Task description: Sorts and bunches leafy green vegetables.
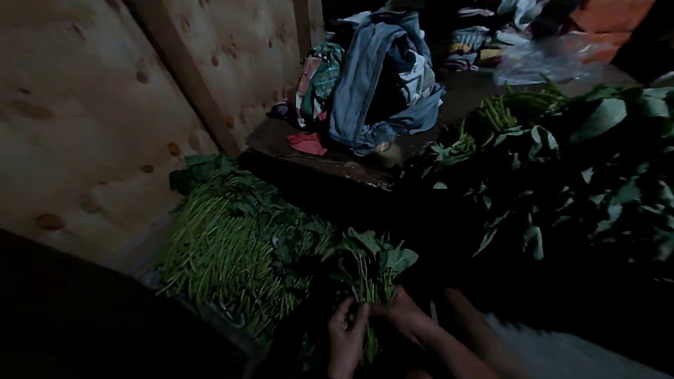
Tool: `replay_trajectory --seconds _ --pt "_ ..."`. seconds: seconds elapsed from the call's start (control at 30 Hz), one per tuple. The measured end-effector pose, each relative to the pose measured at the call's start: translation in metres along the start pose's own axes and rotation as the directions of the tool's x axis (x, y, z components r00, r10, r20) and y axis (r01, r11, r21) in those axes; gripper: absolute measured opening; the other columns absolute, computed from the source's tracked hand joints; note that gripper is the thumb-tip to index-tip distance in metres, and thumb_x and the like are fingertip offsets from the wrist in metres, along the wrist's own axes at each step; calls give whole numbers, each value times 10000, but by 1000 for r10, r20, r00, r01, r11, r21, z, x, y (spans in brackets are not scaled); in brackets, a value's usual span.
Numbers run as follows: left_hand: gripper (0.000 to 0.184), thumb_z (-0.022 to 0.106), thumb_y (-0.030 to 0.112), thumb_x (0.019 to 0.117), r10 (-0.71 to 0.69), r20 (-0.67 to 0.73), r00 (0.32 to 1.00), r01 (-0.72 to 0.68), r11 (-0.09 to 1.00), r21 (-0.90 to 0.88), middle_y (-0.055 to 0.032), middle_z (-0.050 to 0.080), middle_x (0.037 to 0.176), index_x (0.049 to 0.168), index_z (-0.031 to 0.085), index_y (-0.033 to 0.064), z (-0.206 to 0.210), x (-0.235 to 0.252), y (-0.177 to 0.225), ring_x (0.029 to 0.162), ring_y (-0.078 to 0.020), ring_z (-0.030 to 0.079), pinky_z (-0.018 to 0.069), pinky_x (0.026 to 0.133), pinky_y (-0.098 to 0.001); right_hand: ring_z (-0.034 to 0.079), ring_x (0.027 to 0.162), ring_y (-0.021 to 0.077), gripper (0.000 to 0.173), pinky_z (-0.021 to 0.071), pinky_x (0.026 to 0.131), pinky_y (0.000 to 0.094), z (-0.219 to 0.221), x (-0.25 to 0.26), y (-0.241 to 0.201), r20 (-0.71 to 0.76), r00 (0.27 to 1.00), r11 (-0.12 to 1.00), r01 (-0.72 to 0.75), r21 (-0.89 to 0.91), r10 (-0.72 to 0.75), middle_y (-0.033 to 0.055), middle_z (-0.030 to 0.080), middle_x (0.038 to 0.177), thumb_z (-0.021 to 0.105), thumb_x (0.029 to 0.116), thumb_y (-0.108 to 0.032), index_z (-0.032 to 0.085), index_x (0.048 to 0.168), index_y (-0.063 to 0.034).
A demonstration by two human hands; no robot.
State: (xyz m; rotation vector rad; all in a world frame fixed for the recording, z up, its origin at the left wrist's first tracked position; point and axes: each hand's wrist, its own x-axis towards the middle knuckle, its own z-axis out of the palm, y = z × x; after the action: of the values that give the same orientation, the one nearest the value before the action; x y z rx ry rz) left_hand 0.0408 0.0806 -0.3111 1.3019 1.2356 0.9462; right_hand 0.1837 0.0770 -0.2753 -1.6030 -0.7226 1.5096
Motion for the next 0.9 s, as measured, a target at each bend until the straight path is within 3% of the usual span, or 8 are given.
replay_trajectory --seconds 0.07,0.2,0.33,0.4,0.5,0.63,0.77,0.9 --pt "181 665 145 976 -50 -31 998 47 996 -80 -14 680 800 876 729 8 3 8 0 751 -32 626 529 728 -213 716 911 127 434 611 844 313 -2 0 2 56 998 999 4 -41 -1 69 721 1025 808 840 -41 602 1220 -5" --pt "184 643 102 984 15 -113 993 -15 1000 3 -32 671 780 898 723 -40 2 4 -8 697 -12 600 513 686 -181 721 918 176 445 618 836 340 -2 3 -1 -60 997 997 -46 54 49 116 710 1050 789 879 -41 571 1263 17" --pt "238 641 100 977 113 26 993 -115 938 326 -240 716 1012 969 713 -127 -13 -23 -31 969 -292 707 560 933 -412 707 906 209 477 607 794 371 -7 10 -3 -369 923 980 -39 197 111 161 689 1072 771 924 -124 542 1313 32" --pt "322 593 165 1028 -161 230 960 13 845 535 -287 696 1114 1051 706 -136 -32 -26 -30 1079 -384 681 511 1012 -489 711 858 211 458 612 752 369 -12 14 -3 -452 882 967 -10 256 129 167 691 1040 757 937 -132 540 1304 36" --pt "423 577 193 1043 -594 388 704 21 564 825 -284 543 1427 1404 572 -27 -61 1 -46 1344 -429 514 395 1141 -542 708 843 211 420 605 738 367 -11 13 -1 -458 877 973 -45 227 147 163 694 1021 750 946 -144 563 1276 37" --pt "600 627 199 979 -550 102 829 121 354 927 -181 332 1632 1547 453 123 -90 43 -82 1498 -401 308 281 1214 -532 706 816 202 356 605 726 364 -8 12 0 -337 927 983 -127 136 166 138 698 976 727 964 -165 594 1240 16" --pt "523 593 199 1007 -458 -267 848 458 378 805 -182 563 1459 1504 490 74 -111 83 -114 1366 -338 529 403 1146 -494 722 766 208 322 619 678 352 -5 9 -1 -267 952 969 -91 228 152 130 723 930 713 963 -112 577 1223 22" --pt "483 605 323 1018 -478 -226 849 446 415 793 -173 635 1369 1425 580 63 -125 96 -138 1307 -334 580 417 1129 -523 729 814 210 364 627 735 353 -7 11 3 -179 980 964 -40 263 89 133 727 954 753 922 -71 590 1231 28"
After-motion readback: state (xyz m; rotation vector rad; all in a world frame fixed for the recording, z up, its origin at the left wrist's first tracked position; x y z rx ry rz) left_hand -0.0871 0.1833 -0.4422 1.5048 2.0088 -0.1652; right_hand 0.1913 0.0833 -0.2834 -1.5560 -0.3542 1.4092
